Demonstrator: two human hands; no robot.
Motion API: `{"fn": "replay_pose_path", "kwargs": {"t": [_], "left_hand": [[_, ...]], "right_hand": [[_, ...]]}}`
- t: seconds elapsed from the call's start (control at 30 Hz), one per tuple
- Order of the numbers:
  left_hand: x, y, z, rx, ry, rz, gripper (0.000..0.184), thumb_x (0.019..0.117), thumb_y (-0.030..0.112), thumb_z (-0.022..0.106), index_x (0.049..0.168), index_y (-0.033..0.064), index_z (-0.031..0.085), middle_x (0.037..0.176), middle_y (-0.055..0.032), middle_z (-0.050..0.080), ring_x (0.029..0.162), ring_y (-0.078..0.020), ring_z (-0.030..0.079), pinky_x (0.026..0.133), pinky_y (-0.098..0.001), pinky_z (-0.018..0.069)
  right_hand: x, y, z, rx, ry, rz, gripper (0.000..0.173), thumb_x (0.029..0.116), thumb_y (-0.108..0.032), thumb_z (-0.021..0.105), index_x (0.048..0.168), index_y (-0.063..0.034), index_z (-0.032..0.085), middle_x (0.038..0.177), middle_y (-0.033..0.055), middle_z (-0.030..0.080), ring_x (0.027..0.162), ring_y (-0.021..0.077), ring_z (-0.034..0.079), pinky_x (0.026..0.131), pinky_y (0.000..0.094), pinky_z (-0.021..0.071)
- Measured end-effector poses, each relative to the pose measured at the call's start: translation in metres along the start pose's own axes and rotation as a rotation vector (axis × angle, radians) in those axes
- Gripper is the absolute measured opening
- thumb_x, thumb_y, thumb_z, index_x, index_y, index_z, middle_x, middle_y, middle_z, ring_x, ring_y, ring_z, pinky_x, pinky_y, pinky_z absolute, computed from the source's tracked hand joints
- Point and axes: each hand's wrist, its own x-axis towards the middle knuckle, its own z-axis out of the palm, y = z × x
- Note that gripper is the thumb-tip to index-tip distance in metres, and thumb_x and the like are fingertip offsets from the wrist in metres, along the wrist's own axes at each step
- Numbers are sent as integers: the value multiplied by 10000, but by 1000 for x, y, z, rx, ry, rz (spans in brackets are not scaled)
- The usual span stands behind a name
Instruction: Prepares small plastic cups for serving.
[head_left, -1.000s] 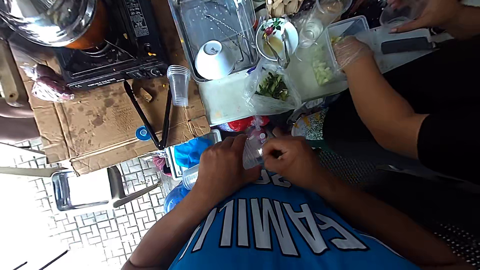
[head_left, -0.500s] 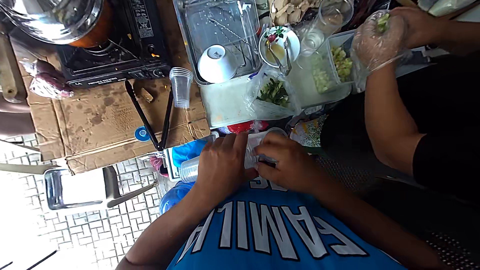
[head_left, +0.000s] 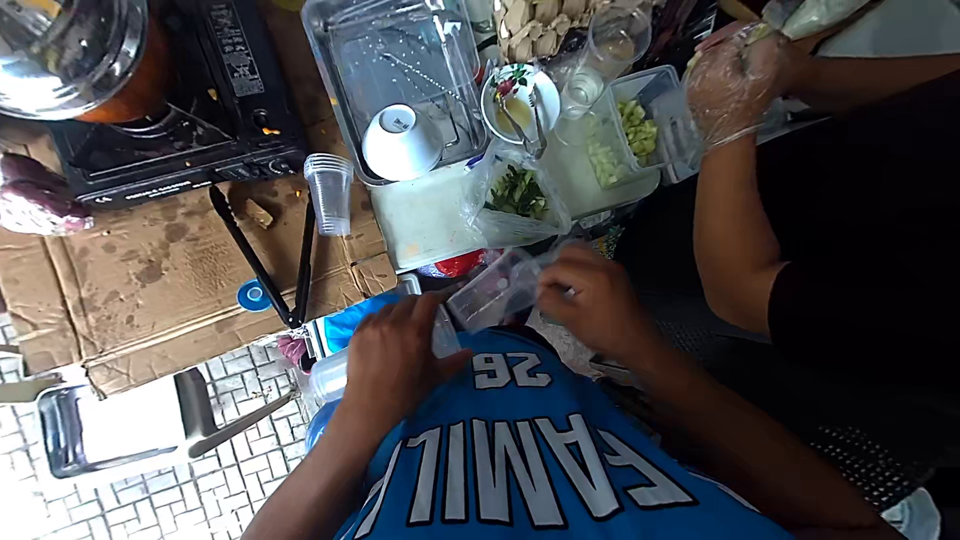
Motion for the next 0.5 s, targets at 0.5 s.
{"fn": "replay_pose_path", "kwargs": {"t": [0.5], "left_hand": [[-10, -28, -10, -51, 9, -261, 856, 726, 732, 657, 1246, 53, 670, 958, -200, 726, 788, -417, 712, 624, -622, 527]], "right_hand": [[108, 111, -35, -900, -93, 432, 197, 948, 43, 527, 1047, 97, 688, 1149, 331, 633, 1059, 507, 621, 862, 648, 456]]}}
